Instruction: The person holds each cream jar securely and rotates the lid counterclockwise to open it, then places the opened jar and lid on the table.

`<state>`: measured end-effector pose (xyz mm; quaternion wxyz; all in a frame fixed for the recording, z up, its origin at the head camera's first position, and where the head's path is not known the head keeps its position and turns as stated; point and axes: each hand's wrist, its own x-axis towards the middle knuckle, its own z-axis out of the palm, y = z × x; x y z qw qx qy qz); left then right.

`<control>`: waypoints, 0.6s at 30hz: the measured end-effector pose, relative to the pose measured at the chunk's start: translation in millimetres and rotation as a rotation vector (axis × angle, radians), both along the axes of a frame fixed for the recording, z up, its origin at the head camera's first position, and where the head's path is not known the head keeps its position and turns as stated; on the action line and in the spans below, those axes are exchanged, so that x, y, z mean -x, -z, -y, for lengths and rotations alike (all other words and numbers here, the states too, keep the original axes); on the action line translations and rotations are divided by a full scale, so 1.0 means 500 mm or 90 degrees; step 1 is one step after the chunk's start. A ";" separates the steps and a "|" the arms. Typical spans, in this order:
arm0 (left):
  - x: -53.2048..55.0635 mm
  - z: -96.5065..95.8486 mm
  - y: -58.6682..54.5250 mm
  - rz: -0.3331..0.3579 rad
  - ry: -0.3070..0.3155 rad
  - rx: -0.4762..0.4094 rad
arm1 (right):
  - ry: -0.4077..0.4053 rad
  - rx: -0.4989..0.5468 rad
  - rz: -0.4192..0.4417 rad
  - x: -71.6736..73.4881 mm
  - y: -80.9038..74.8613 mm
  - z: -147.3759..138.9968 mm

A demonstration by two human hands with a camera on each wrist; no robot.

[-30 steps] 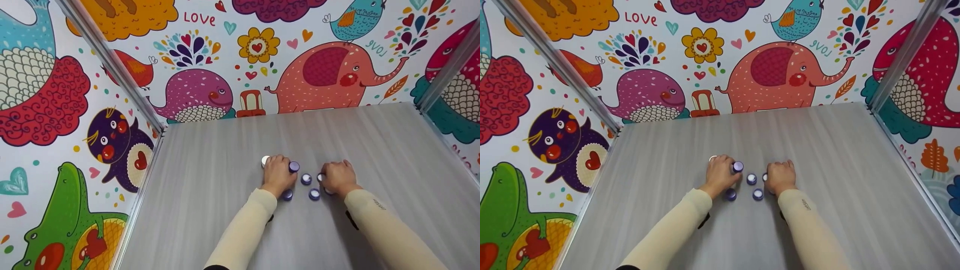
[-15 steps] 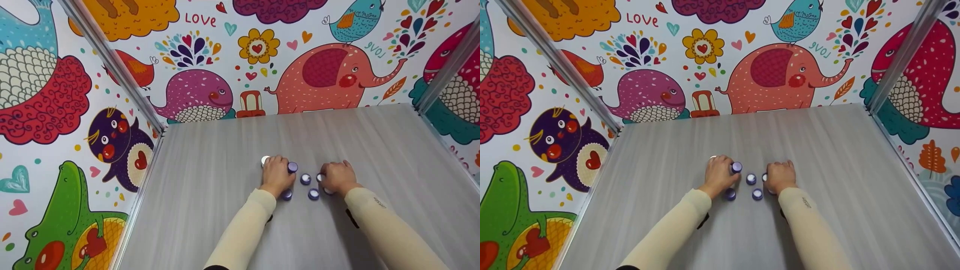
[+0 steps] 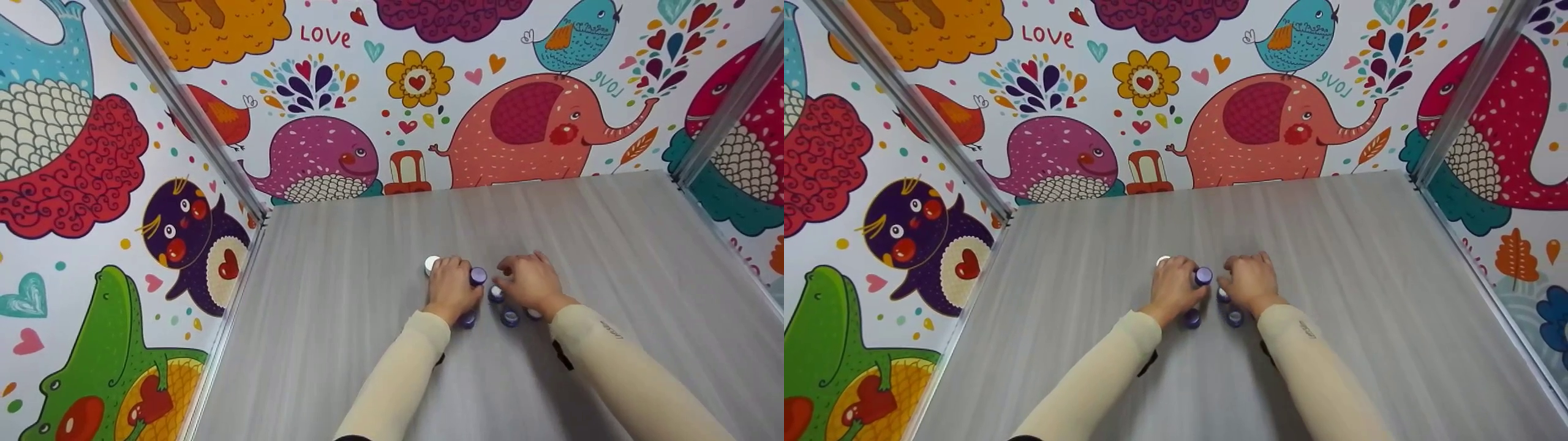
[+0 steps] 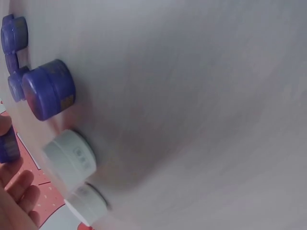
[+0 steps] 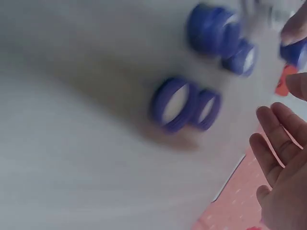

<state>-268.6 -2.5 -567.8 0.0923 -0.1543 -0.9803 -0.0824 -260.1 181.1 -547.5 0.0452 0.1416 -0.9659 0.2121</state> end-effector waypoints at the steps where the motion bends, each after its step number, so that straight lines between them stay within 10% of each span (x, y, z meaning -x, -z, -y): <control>1: -0.001 0.000 -0.001 -0.002 0.003 0.001 | -0.007 0.007 -0.002 0.000 -0.002 0.010; 18: -0.012 0.006 -0.003 -0.120 0.074 0.064 | -0.034 -0.006 -0.065 -0.004 -0.010 0.055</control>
